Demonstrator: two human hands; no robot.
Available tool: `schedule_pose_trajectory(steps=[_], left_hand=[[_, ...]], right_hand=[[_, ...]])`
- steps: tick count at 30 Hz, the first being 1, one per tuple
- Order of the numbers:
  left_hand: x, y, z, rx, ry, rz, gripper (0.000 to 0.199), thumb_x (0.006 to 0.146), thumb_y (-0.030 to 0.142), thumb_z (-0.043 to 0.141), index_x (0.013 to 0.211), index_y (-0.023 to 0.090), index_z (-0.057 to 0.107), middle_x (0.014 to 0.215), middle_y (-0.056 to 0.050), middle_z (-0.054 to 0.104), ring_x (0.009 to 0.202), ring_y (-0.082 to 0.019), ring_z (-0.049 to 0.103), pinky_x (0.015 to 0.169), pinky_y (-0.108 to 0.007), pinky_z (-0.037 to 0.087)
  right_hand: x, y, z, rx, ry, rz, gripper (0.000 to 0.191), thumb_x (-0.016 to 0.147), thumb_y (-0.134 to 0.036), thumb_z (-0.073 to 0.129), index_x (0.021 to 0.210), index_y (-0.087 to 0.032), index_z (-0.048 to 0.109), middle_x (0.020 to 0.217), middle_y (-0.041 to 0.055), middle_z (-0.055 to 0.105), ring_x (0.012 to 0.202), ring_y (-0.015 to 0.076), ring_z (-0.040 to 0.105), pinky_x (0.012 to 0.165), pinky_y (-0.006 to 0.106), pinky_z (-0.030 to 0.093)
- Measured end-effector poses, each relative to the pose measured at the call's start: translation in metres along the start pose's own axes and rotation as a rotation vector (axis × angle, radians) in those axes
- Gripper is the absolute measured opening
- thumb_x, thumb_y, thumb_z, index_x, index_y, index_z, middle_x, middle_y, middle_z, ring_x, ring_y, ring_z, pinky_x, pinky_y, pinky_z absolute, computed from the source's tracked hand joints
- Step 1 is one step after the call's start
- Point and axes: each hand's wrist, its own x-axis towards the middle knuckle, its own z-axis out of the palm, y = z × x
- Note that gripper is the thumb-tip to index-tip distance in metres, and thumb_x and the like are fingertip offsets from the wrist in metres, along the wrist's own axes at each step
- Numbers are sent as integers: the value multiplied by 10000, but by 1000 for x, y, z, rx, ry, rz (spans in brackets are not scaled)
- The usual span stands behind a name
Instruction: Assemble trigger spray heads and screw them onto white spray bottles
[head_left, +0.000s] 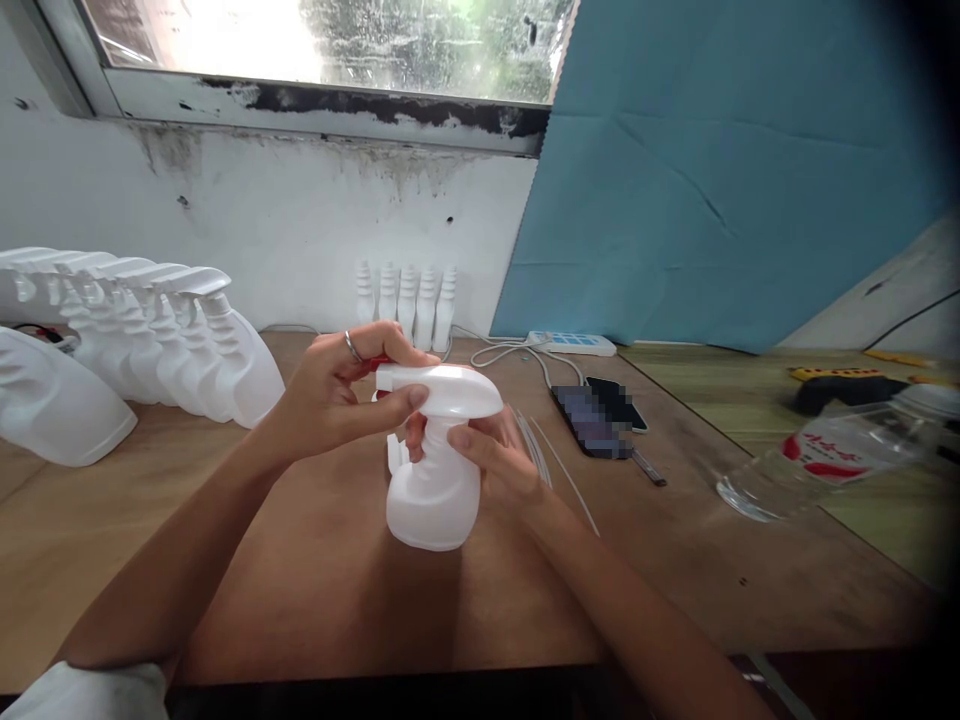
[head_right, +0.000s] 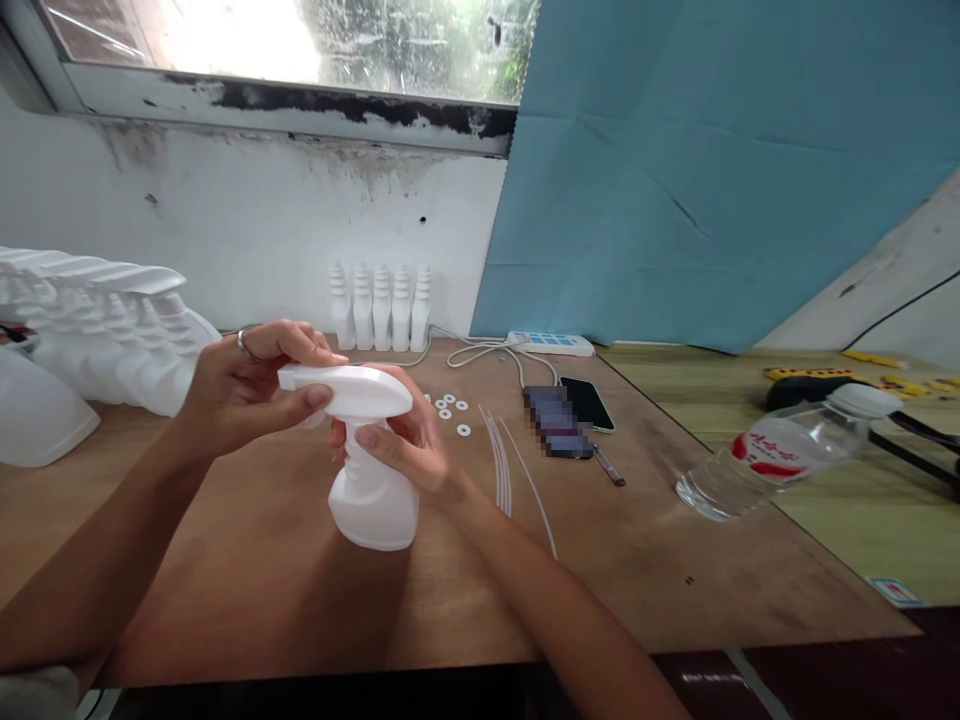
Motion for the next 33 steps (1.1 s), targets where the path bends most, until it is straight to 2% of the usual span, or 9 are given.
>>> schedule_pose_trajectory(steps=[3, 7, 12, 15, 19, 27, 30, 33], left_hand=[[0, 0, 0, 0, 3, -13, 61, 812, 200, 667, 846, 166, 629, 718, -24, 627, 658, -133, 588, 583, -259, 475], [-1, 1, 1, -2, 2, -5, 54, 807, 176, 664, 837, 163, 620, 721, -19, 622, 660, -126, 582, 607, -261, 477], [-1, 0, 1, 4, 8, -10, 57, 803, 159, 660, 845, 164, 622, 725, -16, 612, 674, -129, 585, 595, -256, 469], [-1, 0, 0, 3, -2, 11, 74, 795, 140, 667, 845, 163, 618, 725, -15, 611, 675, -127, 578, 597, -257, 465], [-2, -1, -1, -1, -8, 14, 71, 798, 141, 667, 839, 163, 613, 732, -22, 620, 687, -133, 581, 600, -263, 469], [-3, -1, -1, -17, -6, -21, 60, 812, 178, 672, 836, 173, 617, 746, -23, 611, 701, -142, 576, 612, -274, 469], [-7, -3, 1, -15, 17, -65, 100, 833, 190, 661, 931, 195, 647, 803, -30, 612, 734, -143, 573, 634, -272, 471], [-26, -8, 6, -16, 100, -115, 273, 847, 239, 655, 1118, 250, 621, 981, -55, 601, 828, -157, 573, 737, -305, 492]], right_hand=[[-1, 0, 0, -81, 49, -7, 472, 752, -321, 750, 1125, -216, 481, 743, -10, 621, 629, 154, 596, 588, 309, 487], [-5, 2, -2, 25, -1, 19, 391, 804, -388, 687, 1089, -162, 543, 784, 42, 651, 685, 184, 620, 622, 344, 504], [-4, 1, -2, -34, 98, 68, 341, 710, -281, 794, 905, -182, 533, 732, 15, 644, 642, 173, 628, 584, 309, 492], [-3, 1, -4, 29, 26, 41, 349, 742, -361, 759, 943, -192, 529, 750, 24, 653, 643, 176, 626, 586, 315, 499], [-5, 4, -10, 82, -109, 46, 303, 843, -433, 628, 963, -159, 578, 836, 84, 668, 695, 198, 638, 645, 358, 519], [0, 4, -8, -5, -70, 40, 384, 789, -375, 700, 1068, -181, 521, 711, 16, 619, 630, 175, 590, 586, 311, 455], [4, -1, -8, 20, -112, 107, 350, 759, -358, 710, 1003, -179, 536, 693, -2, 581, 617, 155, 555, 585, 297, 436], [7, -4, -10, -7, -217, 209, 300, 724, -346, 716, 911, -176, 554, 718, -11, 554, 644, 130, 510, 588, 265, 405]])
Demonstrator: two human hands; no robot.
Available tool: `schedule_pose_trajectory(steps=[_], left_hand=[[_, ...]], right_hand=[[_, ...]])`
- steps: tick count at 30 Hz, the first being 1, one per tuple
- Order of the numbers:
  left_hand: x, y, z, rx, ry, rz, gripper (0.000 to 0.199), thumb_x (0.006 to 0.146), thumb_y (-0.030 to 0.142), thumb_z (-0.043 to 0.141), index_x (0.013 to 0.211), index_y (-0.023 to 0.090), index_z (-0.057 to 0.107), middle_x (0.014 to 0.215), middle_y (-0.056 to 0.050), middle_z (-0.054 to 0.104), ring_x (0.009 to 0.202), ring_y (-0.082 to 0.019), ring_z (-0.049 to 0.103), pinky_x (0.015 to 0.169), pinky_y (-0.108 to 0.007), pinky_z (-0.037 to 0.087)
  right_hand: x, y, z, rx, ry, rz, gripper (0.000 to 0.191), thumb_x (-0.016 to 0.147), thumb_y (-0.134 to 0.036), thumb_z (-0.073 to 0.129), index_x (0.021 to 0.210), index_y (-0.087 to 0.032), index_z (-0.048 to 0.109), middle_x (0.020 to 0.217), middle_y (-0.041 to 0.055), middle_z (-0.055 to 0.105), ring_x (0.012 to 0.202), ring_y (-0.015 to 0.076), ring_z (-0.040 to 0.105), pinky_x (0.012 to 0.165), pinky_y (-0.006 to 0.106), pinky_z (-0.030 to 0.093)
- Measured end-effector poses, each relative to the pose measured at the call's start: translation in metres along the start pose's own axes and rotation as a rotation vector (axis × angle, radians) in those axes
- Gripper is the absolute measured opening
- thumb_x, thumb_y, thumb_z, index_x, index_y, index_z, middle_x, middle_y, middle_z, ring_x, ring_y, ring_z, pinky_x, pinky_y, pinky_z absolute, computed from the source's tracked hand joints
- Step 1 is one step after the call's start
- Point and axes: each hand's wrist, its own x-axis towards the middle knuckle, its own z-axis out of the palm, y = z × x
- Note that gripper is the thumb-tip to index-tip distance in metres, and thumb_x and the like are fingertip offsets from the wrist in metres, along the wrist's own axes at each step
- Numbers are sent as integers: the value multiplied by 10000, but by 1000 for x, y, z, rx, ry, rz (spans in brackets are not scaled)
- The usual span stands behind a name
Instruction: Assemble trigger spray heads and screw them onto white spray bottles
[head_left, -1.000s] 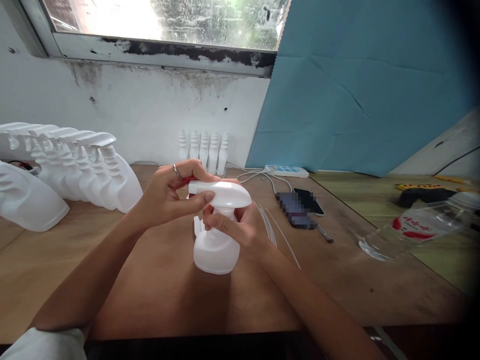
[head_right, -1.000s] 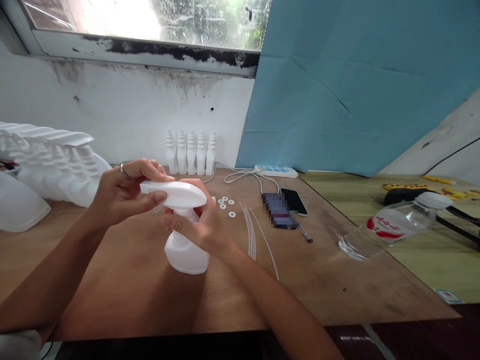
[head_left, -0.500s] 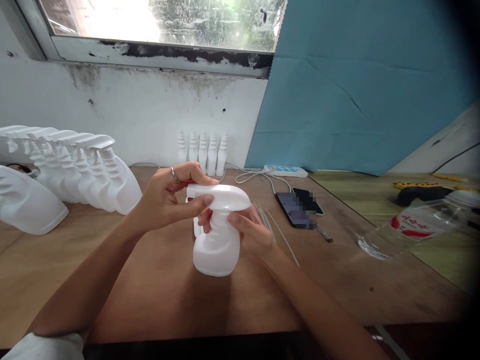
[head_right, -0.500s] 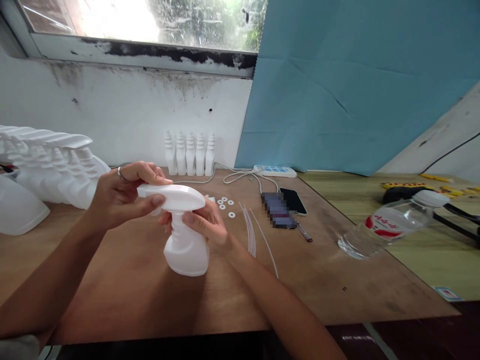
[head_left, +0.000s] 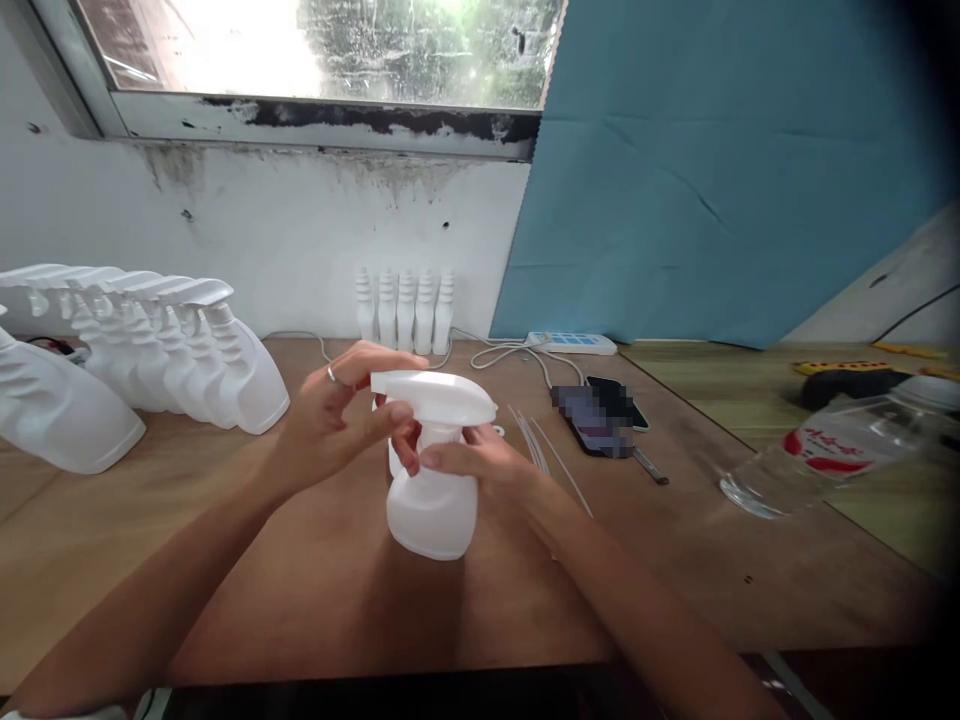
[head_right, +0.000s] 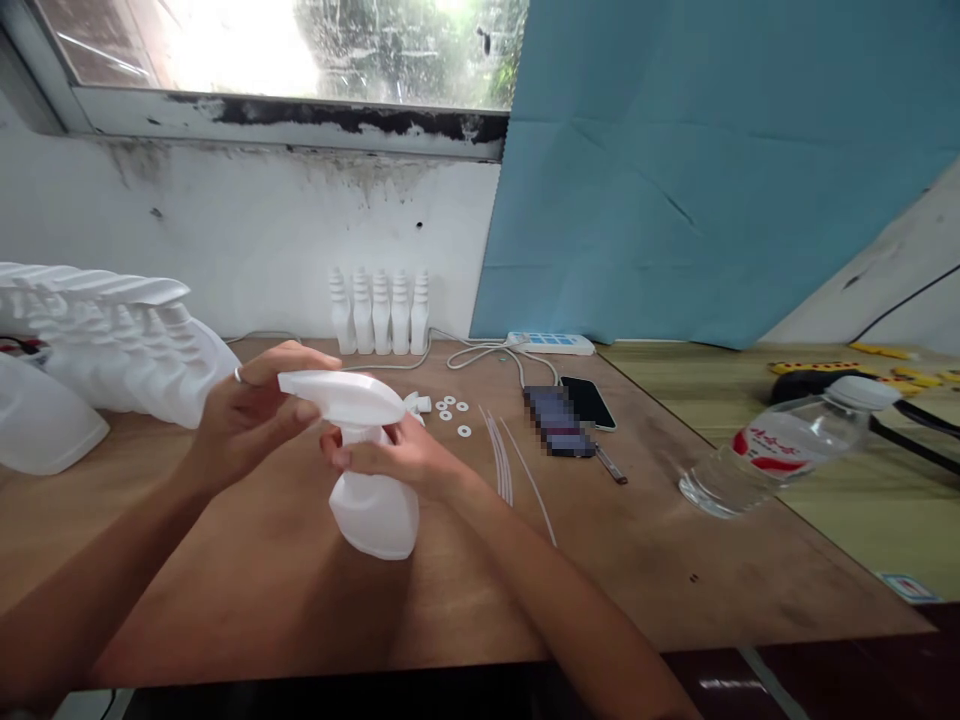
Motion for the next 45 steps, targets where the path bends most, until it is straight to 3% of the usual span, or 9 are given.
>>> schedule_pose_trajectory(steps=[4, 9, 15, 20, 23, 27, 31, 40, 45], left_hand=[[-50, -12, 8, -75, 116, -128, 398, 889, 335, 589, 1271, 260, 507, 1072, -85, 550, 893, -179, 554, 791, -331, 490], [-117, -14, 26, 59, -147, -391, 594, 823, 353, 668, 1362, 310, 425, 1212, -95, 586, 1017, -248, 590, 836, -363, 524], [-151, -6, 27, 318, -94, -473, 476, 802, 346, 673, 1248, 338, 507, 1051, -22, 685, 931, -250, 659, 810, -357, 556], [-176, -3, -19, 585, 7, -650, 401, 779, 423, 673, 1132, 278, 551, 937, -17, 698, 836, -244, 682, 663, -303, 555], [-186, -6, -63, 782, 202, -798, 457, 743, 487, 690, 1095, 240, 536, 882, -26, 680, 816, -253, 675, 658, -316, 540], [-182, -9, -122, 901, 469, -994, 506, 715, 516, 704, 1062, 224, 478, 929, -31, 630, 775, -247, 652, 621, -311, 506], [-170, -15, -164, 1101, 530, -1018, 461, 677, 500, 718, 918, 230, 433, 747, 20, 562, 776, -270, 619, 573, -266, 429], [-155, -38, -186, 1250, 545, -882, 485, 671, 536, 711, 826, 218, 379, 677, 45, 438, 597, -183, 495, 511, -215, 298], [-158, -40, -178, 1169, 821, -670, 662, 536, 421, 848, 892, 222, 326, 758, 57, 323, 596, -111, 350, 550, -211, 293]], right_hand=[[0, -1, 2, -84, -9, 43, 204, 746, -331, 677, 801, -167, 569, 763, -1, 555, 689, 120, 495, 627, 254, 405], [-4, 0, 14, -14, -114, 50, 276, 752, -328, 689, 973, -181, 615, 944, 38, 626, 778, 144, 579, 706, 279, 475], [-7, 1, 35, -59, -84, 20, 456, 804, -416, 675, 1188, -192, 575, 1055, 83, 635, 931, 211, 613, 756, 325, 528], [-30, 16, 34, -549, -86, -137, 697, 810, -296, 705, 1421, -227, 378, 1439, 123, 399, 1298, 243, 418, 1091, 403, 373], [-56, 30, 26, -679, -35, -96, 695, 872, -222, 614, 1470, -260, 263, 1456, 128, 366, 1248, 207, 485, 1075, 395, 409], [-88, 40, 17, -787, 92, -69, 563, 901, -149, 525, 1417, -264, 331, 1351, 118, 481, 1222, 221, 523, 1081, 436, 409], [-110, 44, 11, -841, 165, -30, 441, 905, -134, 495, 1320, -271, 439, 1337, 108, 496, 1084, 207, 607, 1010, 410, 485], [-141, 57, 0, -918, 261, 14, 317, 919, -143, 456, 1189, -269, 564, 1244, 93, 577, 1042, 197, 643, 865, 332, 572], [-137, 41, -28, -1075, 271, -22, 250, 914, -143, 469, 1059, -251, 642, 1181, 80, 626, 1074, 215, 626, 910, 376, 527]])
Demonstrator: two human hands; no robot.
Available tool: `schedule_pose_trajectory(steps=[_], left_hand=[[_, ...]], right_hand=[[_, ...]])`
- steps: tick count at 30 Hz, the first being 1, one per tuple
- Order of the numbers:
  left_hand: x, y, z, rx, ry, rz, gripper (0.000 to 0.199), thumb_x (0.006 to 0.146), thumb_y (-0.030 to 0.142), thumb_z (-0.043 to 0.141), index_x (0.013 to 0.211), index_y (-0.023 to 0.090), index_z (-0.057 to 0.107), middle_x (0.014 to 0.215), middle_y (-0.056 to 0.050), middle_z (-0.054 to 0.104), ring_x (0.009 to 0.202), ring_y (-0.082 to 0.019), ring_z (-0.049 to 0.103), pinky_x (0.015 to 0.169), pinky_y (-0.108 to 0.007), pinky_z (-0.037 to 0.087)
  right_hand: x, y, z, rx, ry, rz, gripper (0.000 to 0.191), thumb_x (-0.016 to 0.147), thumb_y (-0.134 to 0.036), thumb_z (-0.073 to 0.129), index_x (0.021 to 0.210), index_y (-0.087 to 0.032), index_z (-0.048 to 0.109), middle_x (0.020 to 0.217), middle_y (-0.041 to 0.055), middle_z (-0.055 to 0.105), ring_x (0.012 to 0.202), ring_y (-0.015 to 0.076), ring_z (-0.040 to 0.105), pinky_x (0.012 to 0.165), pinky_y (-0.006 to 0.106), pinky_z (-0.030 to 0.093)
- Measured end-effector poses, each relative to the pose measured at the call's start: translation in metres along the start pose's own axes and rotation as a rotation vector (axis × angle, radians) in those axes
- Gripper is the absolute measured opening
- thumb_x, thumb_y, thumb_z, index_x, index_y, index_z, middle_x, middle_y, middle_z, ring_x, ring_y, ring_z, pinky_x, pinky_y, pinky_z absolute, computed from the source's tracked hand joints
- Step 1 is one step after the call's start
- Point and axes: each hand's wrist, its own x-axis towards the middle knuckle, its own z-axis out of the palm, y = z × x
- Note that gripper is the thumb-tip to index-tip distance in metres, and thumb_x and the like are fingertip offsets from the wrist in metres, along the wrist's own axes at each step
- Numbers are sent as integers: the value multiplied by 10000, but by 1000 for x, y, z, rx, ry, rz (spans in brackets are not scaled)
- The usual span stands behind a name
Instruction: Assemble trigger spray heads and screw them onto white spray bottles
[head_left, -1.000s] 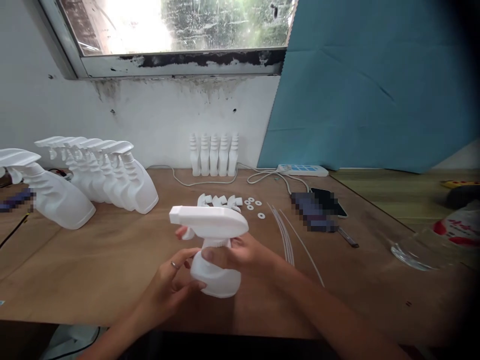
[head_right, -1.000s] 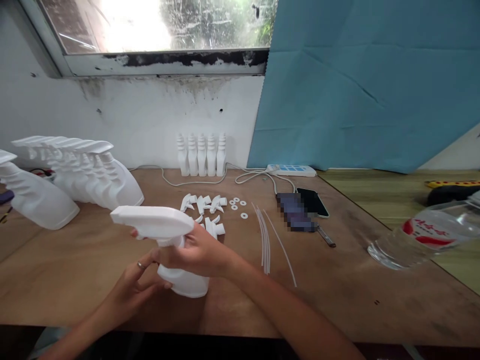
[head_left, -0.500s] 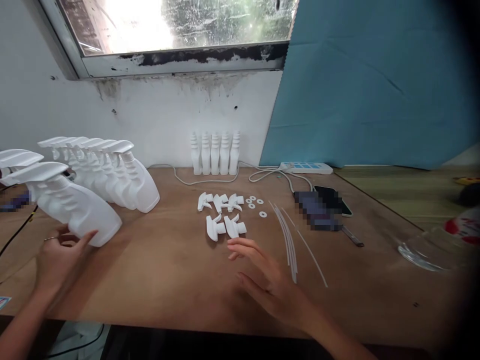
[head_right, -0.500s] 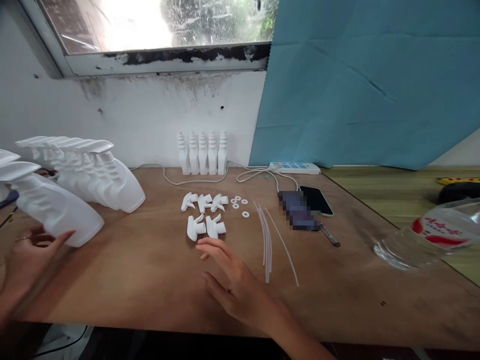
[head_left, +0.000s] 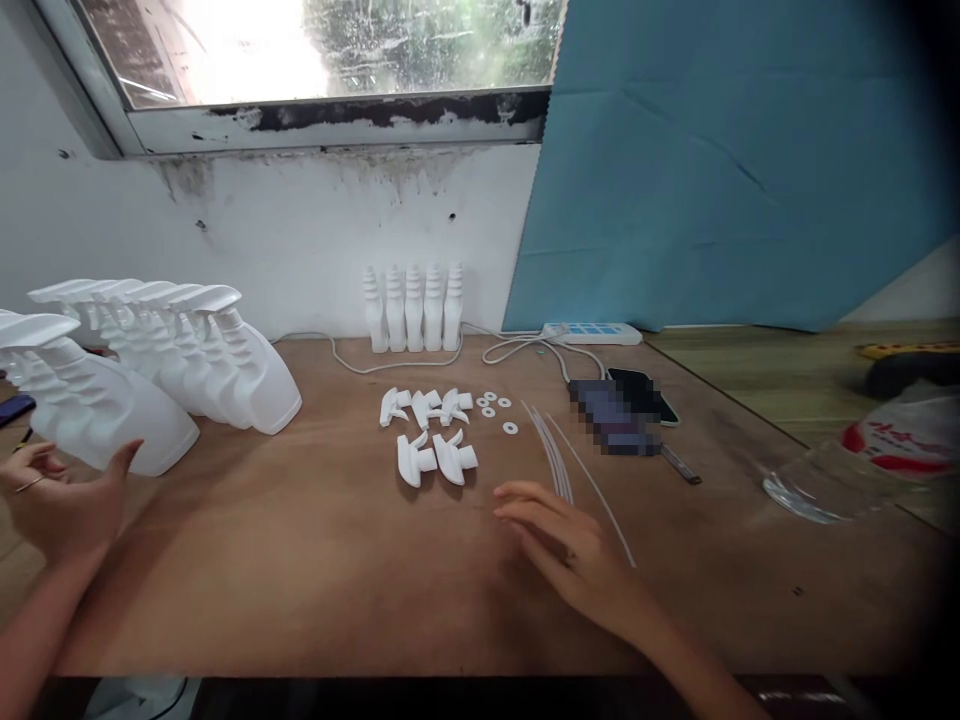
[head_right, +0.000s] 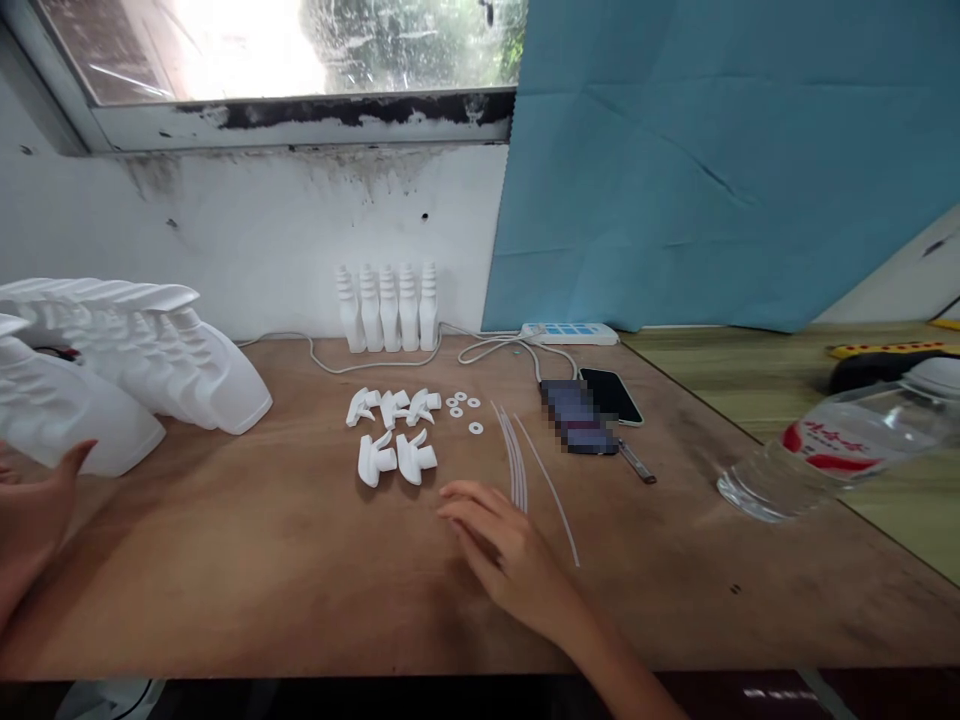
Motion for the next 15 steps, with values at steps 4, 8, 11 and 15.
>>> schedule_pose_trajectory(steps=[4, 8, 11, 15], left_hand=[[-35, 21, 17, -149, -118, 177, 530, 655, 357, 800, 962, 218, 391, 802, 37, 381, 633, -119, 407, 598, -242, 374], [-94, 68, 52, -263, -424, 628, 276, 828, 352, 647, 1000, 223, 473, 916, -20, 546, 688, -146, 538, 656, -274, 480], [-129, 111, 77, -371, -679, 890, 276, 868, 339, 580, 1101, 225, 489, 1088, -92, 607, 917, -215, 635, 775, -323, 536], [-148, 153, 101, -456, -735, 981, 535, 783, 488, 658, 1211, 219, 484, 1191, -142, 583, 1078, -298, 606, 893, -424, 529]], right_hand=[[39, 26, -30, -119, -5, 68, 188, 942, -220, 462, 975, -224, 648, 990, 57, 692, 928, 202, 655, 837, 350, 511], [85, 62, -42, -432, -262, 247, 192, 922, -206, 489, 945, -192, 679, 960, 62, 695, 884, 187, 646, 809, 285, 470], [100, 84, -32, -519, -290, 312, 152, 865, -179, 563, 928, -154, 699, 1003, 117, 680, 943, 232, 634, 841, 309, 446], [93, 99, -12, -538, -230, 324, 189, 882, -137, 504, 929, -130, 687, 1066, 166, 641, 1043, 281, 584, 890, 375, 413]])
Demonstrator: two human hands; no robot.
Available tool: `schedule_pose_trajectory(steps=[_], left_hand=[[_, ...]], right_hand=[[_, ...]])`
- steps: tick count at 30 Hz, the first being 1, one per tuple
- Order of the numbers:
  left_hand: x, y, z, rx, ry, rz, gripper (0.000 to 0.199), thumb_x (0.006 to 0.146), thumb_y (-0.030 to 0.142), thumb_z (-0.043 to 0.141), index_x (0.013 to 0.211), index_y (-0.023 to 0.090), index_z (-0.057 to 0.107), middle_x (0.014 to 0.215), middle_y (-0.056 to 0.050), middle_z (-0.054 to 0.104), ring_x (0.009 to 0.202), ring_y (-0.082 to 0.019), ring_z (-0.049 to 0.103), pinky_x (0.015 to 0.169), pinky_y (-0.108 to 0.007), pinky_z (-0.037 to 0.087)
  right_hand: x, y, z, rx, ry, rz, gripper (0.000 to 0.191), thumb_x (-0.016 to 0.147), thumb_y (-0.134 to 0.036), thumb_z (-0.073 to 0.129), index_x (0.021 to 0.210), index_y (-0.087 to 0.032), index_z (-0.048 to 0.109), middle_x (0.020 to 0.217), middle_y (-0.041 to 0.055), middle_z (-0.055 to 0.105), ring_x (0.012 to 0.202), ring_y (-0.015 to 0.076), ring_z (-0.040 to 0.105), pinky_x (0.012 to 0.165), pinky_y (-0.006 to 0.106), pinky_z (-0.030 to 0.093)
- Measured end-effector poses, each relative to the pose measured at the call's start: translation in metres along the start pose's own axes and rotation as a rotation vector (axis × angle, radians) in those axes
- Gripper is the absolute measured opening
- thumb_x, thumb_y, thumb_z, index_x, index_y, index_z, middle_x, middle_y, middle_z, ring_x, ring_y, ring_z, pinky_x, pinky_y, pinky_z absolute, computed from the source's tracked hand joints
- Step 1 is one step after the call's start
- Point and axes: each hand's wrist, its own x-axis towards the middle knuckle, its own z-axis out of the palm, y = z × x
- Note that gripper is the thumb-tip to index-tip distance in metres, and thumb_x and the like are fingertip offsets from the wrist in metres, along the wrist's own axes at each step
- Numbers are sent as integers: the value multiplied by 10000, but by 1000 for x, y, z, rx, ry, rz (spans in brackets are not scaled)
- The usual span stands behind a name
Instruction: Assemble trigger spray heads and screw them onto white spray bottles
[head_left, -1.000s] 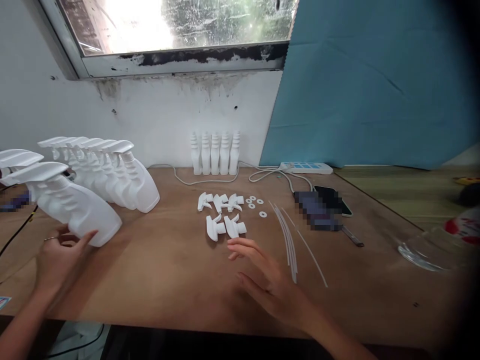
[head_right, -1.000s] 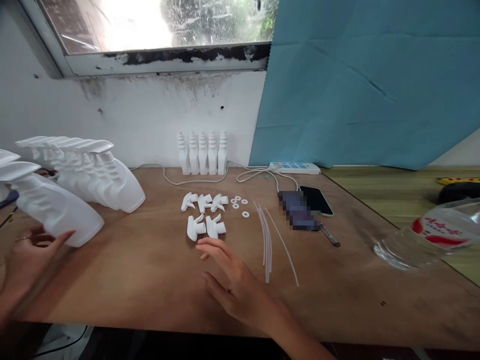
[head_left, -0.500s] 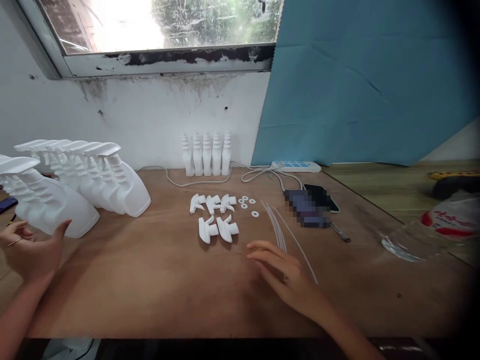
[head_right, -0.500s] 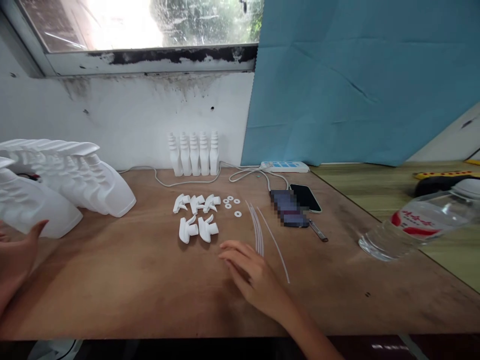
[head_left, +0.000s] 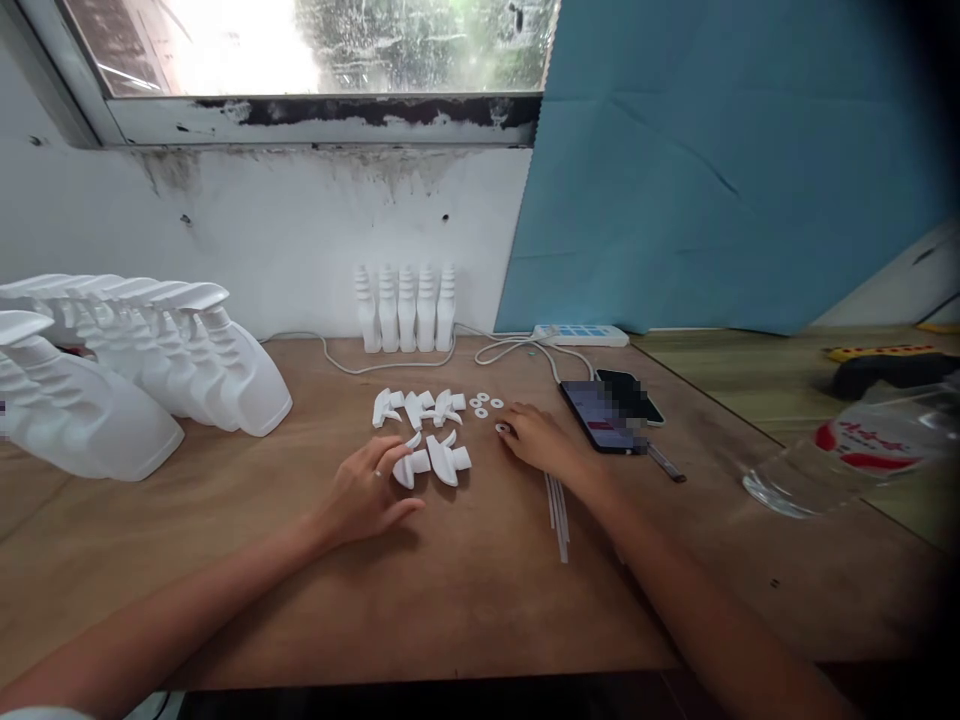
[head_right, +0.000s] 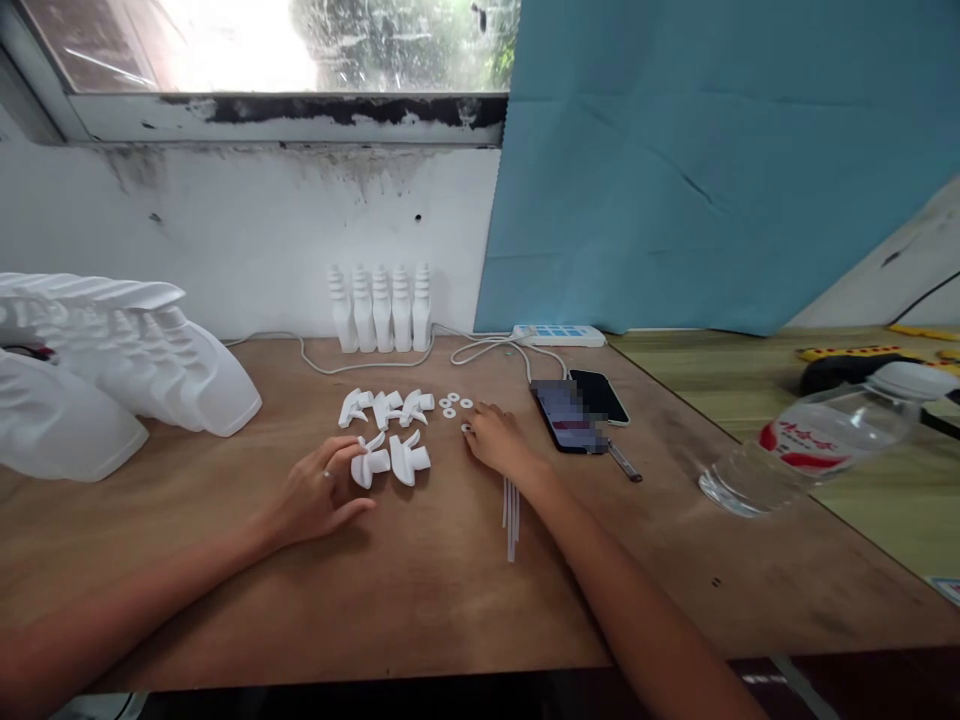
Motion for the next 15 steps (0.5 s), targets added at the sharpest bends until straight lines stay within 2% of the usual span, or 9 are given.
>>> schedule_pose_trajectory(steps=[3, 7, 10, 12, 15], left_hand=[[11, 0, 8, 25, -49, -83, 678, 730, 543, 694, 1277, 212, 468, 1267, -165, 536, 1137, -345, 562, 914, -480, 513], [6, -2, 8, -11, -90, -176, 405, 825, 341, 610, 1203, 218, 528, 1225, -131, 564, 1075, -288, 596, 876, -415, 524], [1, 2, 3, -156, -64, -192, 324, 797, 210, 583, 1119, 217, 558, 1187, -102, 585, 975, -228, 628, 821, -348, 525], [-1, 6, -1, -312, -68, -186, 305, 771, 176, 592, 1073, 207, 563, 1146, -88, 605, 949, -208, 629, 806, -320, 519], [-1, 13, -5, -515, -117, -170, 256, 771, 163, 594, 1024, 195, 571, 1075, -67, 637, 951, -194, 622, 845, -310, 501]], right_hand=[[-6, -1, 8, 62, 40, -15, 148, 879, -144, 513, 885, -137, 660, 989, 133, 646, 970, 239, 586, 853, 343, 421], [-8, -12, 5, 187, 103, -69, 68, 857, -157, 546, 816, -158, 600, 855, 58, 623, 767, 160, 569, 714, 268, 438], [-11, -31, 4, 261, 185, -118, 80, 887, -172, 512, 835, -172, 573, 828, 39, 601, 715, 143, 539, 701, 268, 436], [-17, -47, 5, 359, 276, -226, 83, 902, -180, 502, 851, -183, 567, 804, 33, 600, 714, 146, 538, 707, 280, 442], [-27, -70, 10, 493, 395, -488, 76, 900, -176, 516, 863, -198, 579, 794, 41, 629, 748, 166, 560, 730, 315, 454]])
